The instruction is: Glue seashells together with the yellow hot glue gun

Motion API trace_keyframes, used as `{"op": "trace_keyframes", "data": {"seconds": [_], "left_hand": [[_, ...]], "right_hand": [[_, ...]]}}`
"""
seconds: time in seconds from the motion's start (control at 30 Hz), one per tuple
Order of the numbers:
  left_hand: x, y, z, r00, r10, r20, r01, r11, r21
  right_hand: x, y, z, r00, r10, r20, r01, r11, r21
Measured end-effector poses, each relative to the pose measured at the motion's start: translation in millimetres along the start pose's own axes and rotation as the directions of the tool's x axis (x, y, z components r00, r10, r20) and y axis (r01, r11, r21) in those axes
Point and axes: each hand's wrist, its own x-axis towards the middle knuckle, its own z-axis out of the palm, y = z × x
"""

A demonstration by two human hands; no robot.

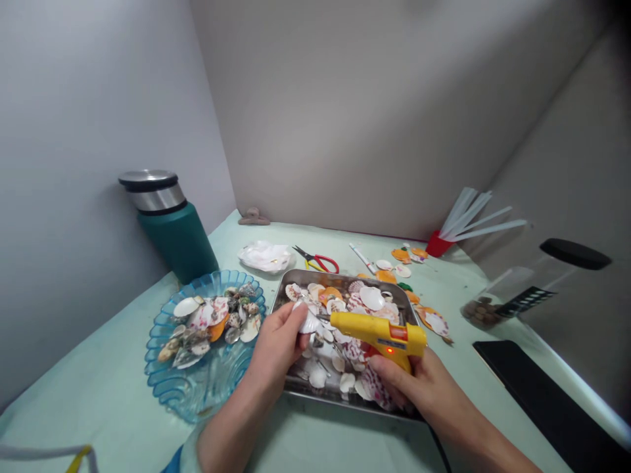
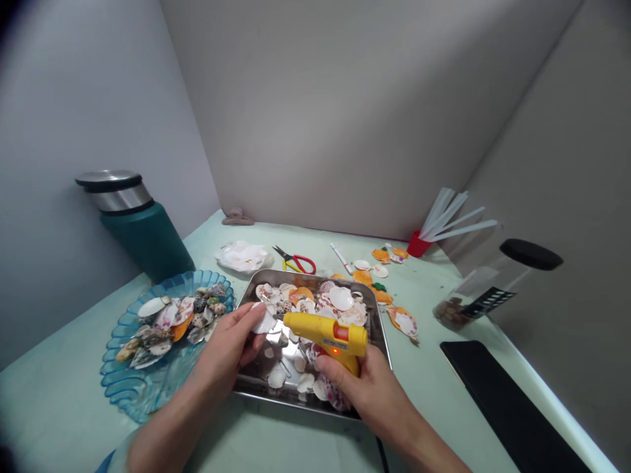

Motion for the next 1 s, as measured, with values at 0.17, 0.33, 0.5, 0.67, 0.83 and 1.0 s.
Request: {"op": "trace_keyframes", "data": {"seconds": [0.17,0.33,0.5,0.67,0.83,1.0], "left_hand": [[1.1,-2.5,-1.1,0.999,-0.030,0.014,0.030,0.999,0.021],[2.7,-5.6,-2.3,0.998,-0.031,0.046,0.030,0.999,0.037],[2.0,-5.9,-2.4,0.997,-0.036,0.074,0.034,0.999,0.031],[2.7,-7.3,-2.0,0.996,-0.050,0.072,0.048,0.998,0.030],[2.7,-6.4,-1.4,0.999,-0.024,0.040,0.024,1.000,-0.014],[3.3,-7.4,-1.8,0.999,-0.025,0.045,0.025,1.000,0.003]], "right_hand": [[0.1,1.1,0.9,1.000,-0.002,-0.011,0.002,1.000,0.004],[0.5,2.2,1.3,1.000,0.000,-0.030,-0.001,1.000,-0.029],[1.0,3.5,1.1,0.999,-0.002,-0.040,0.001,0.999,-0.032],[0.9,3.6,2.1,0.998,-0.011,-0.060,0.009,0.999,-0.036],[-0.3,2.1,1.0,0.998,-0.006,-0.057,0.003,0.999,-0.051],[-0.3,1.6,-0.5,0.999,-0.013,-0.041,0.010,0.998,-0.066]]}}
